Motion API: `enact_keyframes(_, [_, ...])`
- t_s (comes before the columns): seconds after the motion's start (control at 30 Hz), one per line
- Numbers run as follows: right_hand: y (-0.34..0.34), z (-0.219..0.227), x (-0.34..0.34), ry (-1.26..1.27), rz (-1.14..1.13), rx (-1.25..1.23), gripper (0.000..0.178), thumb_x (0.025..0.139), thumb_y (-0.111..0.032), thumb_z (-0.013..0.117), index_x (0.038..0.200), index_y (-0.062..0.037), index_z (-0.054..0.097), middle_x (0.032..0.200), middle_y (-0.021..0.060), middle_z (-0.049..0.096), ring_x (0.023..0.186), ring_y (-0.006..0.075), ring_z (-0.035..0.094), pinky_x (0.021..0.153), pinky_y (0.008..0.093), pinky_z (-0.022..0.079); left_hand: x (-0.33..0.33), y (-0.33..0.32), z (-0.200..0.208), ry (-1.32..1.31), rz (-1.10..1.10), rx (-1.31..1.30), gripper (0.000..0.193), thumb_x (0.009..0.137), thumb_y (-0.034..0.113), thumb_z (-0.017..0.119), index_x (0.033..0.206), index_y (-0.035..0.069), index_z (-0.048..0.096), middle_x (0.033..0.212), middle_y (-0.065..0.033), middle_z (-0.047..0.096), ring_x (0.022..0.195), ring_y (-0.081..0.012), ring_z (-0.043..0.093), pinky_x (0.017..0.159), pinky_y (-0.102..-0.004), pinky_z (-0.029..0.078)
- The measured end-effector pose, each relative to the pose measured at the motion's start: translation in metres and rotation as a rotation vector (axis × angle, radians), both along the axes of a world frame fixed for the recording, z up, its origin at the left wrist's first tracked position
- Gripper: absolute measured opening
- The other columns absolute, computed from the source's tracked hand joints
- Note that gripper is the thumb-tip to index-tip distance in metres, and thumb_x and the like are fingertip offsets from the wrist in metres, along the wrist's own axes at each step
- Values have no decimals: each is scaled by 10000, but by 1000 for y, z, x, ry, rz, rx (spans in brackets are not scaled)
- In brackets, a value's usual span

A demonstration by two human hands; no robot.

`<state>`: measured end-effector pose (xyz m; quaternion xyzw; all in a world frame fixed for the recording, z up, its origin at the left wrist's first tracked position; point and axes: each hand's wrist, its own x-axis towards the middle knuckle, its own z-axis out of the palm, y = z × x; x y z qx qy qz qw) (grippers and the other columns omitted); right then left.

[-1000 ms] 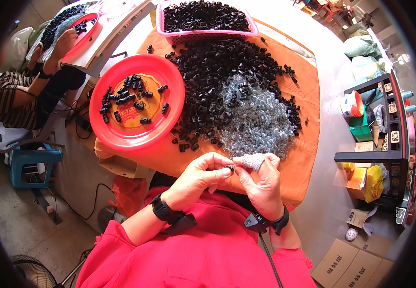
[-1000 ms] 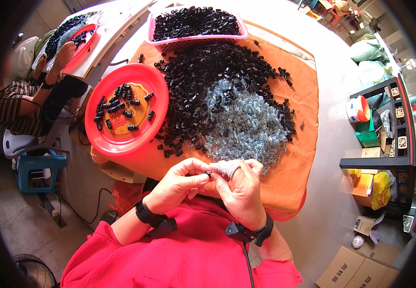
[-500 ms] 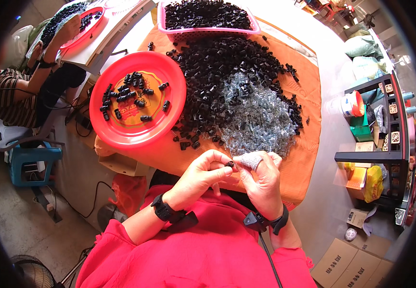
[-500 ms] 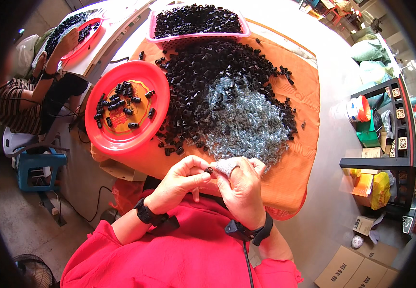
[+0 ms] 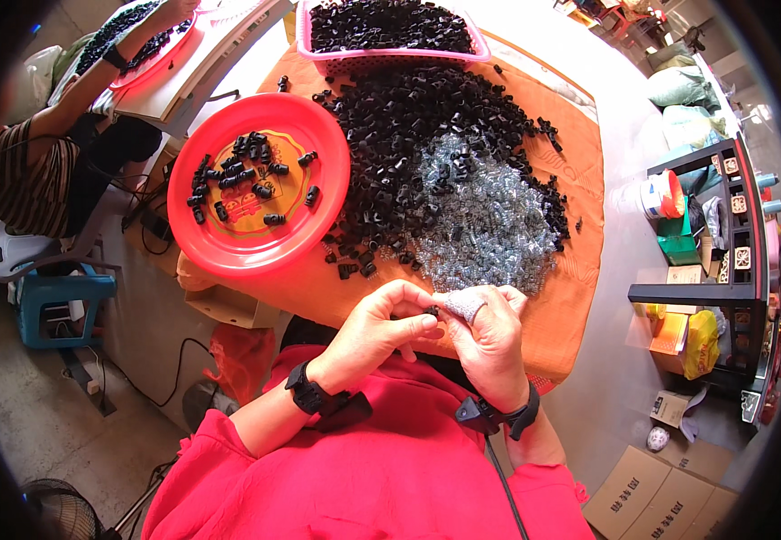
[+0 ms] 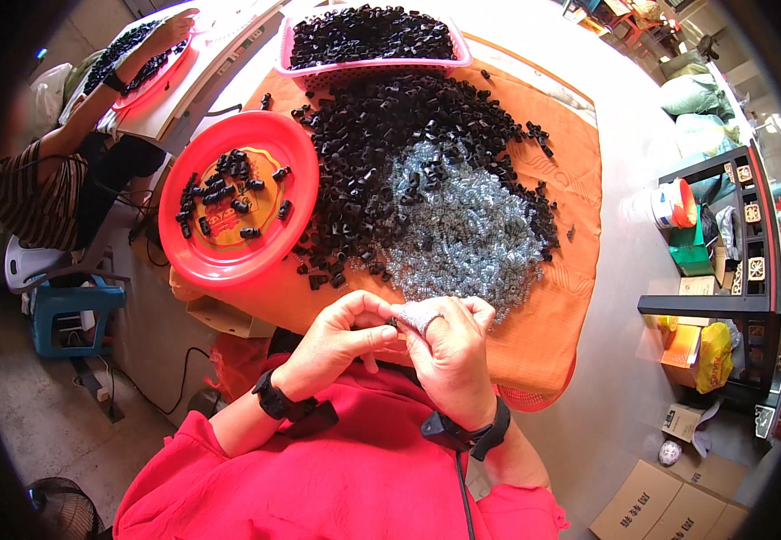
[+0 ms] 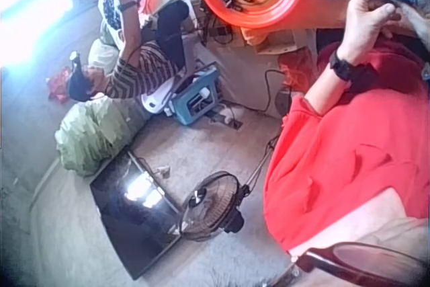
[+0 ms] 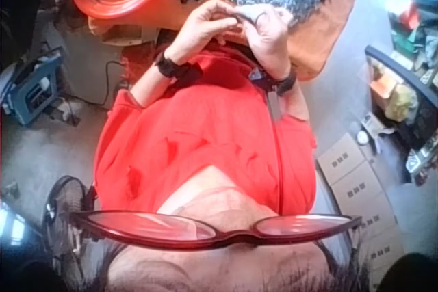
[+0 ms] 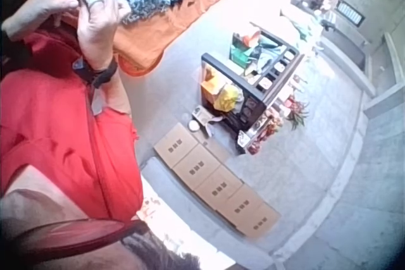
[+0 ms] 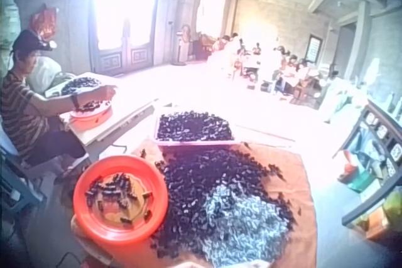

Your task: Manually assembling small black plastic components and metal spring-like parts at a manufacturing workstation.

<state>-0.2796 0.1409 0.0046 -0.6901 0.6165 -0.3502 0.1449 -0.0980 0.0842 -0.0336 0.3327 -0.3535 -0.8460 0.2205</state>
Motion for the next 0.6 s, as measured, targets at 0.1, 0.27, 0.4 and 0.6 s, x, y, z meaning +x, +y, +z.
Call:
enact_keyframes(0.1, [3, -4, -4, -212, 7, 103, 201, 863, -14, 749, 1040, -105, 774, 939, 19, 695, 882, 198, 643, 903, 357, 385, 1, 0, -3, 26, 8, 8, 247, 998, 116, 693, 1213, 51, 589, 1088, -61, 720, 993, -143, 720, 649, -256, 579])
enact_keyframes(0.27, [2, -5, -6, -576, -19, 254, 202, 895, -9, 731, 1072, -91, 782, 944, 34, 685, 898, 195, 637, 882, 333, 433, 0, -1, 0, 43, 49, 37, 234, 1002, 103, 682, 1204, 45, 578, 1103, -79, 722, 1020, -183, 730, 695, -284, 597])
enact_keyframes(0.4, [-4, -15, -10, -446, -83, 197, 252, 883, -14, 742, 1118, -99, 773, 946, 26, 672, 911, 189, 630, 878, 331, 423, 4, -2, 0, 44, 31, 52, 223, 1004, 96, 676, 1193, 43, 571, 1118, -95, 723, 1026, -201, 735, 715, -294, 607])
enact_keyframes(0.6, [-13, -8, -4, -16, 87, -46, 343, 831, -41, 775, 1160, -135, 751, 958, -28, 654, 920, 162, 615, 887, 370, 337, 12, -3, -6, 37, 32, 18, 216, 1005, 93, 672, 1189, 41, 570, 1113, -97, 725, 1009, -194, 737, 721, -294, 613])
